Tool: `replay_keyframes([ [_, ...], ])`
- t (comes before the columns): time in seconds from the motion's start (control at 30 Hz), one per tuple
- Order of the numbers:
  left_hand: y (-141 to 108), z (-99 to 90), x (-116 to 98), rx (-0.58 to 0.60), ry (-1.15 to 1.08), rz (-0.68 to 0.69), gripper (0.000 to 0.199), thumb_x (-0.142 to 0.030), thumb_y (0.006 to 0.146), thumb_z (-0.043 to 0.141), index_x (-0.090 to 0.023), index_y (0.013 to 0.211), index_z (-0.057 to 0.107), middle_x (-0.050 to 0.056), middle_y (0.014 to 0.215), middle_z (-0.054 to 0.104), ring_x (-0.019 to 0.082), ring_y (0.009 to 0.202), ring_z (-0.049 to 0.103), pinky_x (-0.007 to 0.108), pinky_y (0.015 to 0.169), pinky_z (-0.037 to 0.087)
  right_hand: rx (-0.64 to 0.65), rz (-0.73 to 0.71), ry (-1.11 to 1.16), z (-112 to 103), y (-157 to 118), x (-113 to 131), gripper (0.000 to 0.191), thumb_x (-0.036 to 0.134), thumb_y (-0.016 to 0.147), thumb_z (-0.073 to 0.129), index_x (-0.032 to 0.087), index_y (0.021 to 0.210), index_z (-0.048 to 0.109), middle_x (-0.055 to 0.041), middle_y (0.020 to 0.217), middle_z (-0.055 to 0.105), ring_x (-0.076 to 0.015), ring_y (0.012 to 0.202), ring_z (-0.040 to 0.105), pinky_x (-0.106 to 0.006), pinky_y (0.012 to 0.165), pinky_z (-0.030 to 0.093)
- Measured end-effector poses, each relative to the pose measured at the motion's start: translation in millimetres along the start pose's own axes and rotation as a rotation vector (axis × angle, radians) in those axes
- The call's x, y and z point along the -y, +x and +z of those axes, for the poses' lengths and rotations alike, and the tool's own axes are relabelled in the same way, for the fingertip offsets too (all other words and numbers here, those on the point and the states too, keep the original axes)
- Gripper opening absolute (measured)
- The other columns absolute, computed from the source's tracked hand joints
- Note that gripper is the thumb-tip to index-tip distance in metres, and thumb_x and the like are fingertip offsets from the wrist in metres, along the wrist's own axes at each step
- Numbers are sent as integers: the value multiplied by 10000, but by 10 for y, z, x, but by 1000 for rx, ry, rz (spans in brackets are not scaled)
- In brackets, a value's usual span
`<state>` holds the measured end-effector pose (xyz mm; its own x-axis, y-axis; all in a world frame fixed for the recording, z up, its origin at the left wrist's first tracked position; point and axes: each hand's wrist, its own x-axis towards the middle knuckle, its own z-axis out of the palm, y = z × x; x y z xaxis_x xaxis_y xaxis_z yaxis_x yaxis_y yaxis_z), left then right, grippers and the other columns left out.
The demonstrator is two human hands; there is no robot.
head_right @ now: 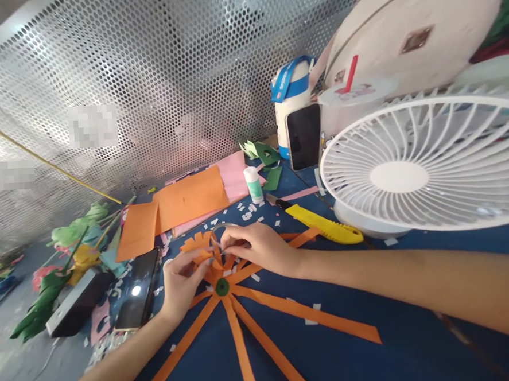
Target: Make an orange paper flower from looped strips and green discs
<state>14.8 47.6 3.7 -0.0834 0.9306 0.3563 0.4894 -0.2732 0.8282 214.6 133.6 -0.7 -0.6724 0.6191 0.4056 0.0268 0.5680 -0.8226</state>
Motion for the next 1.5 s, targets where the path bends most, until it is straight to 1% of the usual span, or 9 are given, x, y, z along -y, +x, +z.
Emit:
replay_keyframes([
  [0.1, 24, 14, 28, -44, -55, -56, 132, -218, 824, 693, -205, 909, 794, 63, 930, 798, 220, 882, 749, 313, 814, 603, -11, 5, 19, 8, 5, -32, 75, 258, 940, 558, 223, 908, 616, -9, 855, 701, -138, 776, 681, -234, 709, 511],
  [0.3, 26, 44, 64, -23, -11, -80, 82, -247, 772, 751, -181, 810, 782, 68, 840, 789, 211, 786, 737, 298, 756, 585, -4, -37, -41, 42, -4, -33, 79, 254, 950, 556, 223, 971, 625, -21, 943, 722, -137, 834, 703, -221, 734, 518],
  [0.53, 42, 45, 43, -4, 31, -85, 61, -203, 781, 705, -168, 793, 753, 61, 817, 775, 183, 772, 714, 264, 731, 551, -55, -182, -225, 59, -22, -23, 81, 210, 945, 584, 224, 983, 655, 7, 826, 738, -127, 722, 702, -204, 634, 484],
  [0.77, 33, 21, 12, 80, -25, -59, 51, -186, 781, 705, -171, 775, 753, 54, 792, 773, 173, 755, 715, 254, 731, 557, -61, -194, -328, 33, -8, -66, 84, 235, 936, 624, 235, 1012, 660, 15, 797, 738, -144, 714, 683, -233, 649, 450],
  [0.93, 27, 10, 3, -17, -70, -116, 46, -202, 764, 724, -173, 761, 759, 45, 774, 777, 175, 728, 724, 245, 674, 573, -52, -190, -192, -1, -4, -46, 119, 212, 963, 555, 210, 880, 640, 11, 767, 690, -108, 657, 613, -213, 608, 417],
  [1.03, 40, 16, 5, -50, -91, -110, 67, -204, 774, 712, -184, 798, 771, 43, 825, 787, 182, 791, 734, 258, 736, 584, -79, -159, -156, -10, -11, -19, 124, 205, 982, 492, 199, 919, 599, -5, 802, 663, -102, 652, 576, -214, 606, 411],
  [1.13, 46, 30, 14, -21, -29, -77, 84, -192, 789, 695, -186, 817, 774, 45, 840, 789, 186, 806, 731, 268, 754, 578, -117, -207, -218, 0, -15, 10, 105, 187, 989, 467, 199, 931, 553, -7, 800, 619, -107, 667, 540, -224, 620, 394],
  [1.3, 33, 60, 10, 40, 146, -6, 75, -159, 784, 698, -174, 809, 767, 36, 768, 767, 165, 690, 694, 253, 648, 551, -86, -318, -357, 41, -17, 46, 105, 179, 982, 489, 201, 882, 511, 5, 763, 579, -123, 710, 521, -246, 686, 378],
  [1.5, 4, 82, -43, 86, 221, 1, 97, -165, 809, 690, -180, 857, 773, 19, 732, 718, 136, 596, 639, 214, 512, 497, -56, -286, -429, 70, -28, 22, 156, 231, 1002, 467, 203, 858, 519, 0, 748, 585, -135, 694, 517, -260, 686, 365],
])
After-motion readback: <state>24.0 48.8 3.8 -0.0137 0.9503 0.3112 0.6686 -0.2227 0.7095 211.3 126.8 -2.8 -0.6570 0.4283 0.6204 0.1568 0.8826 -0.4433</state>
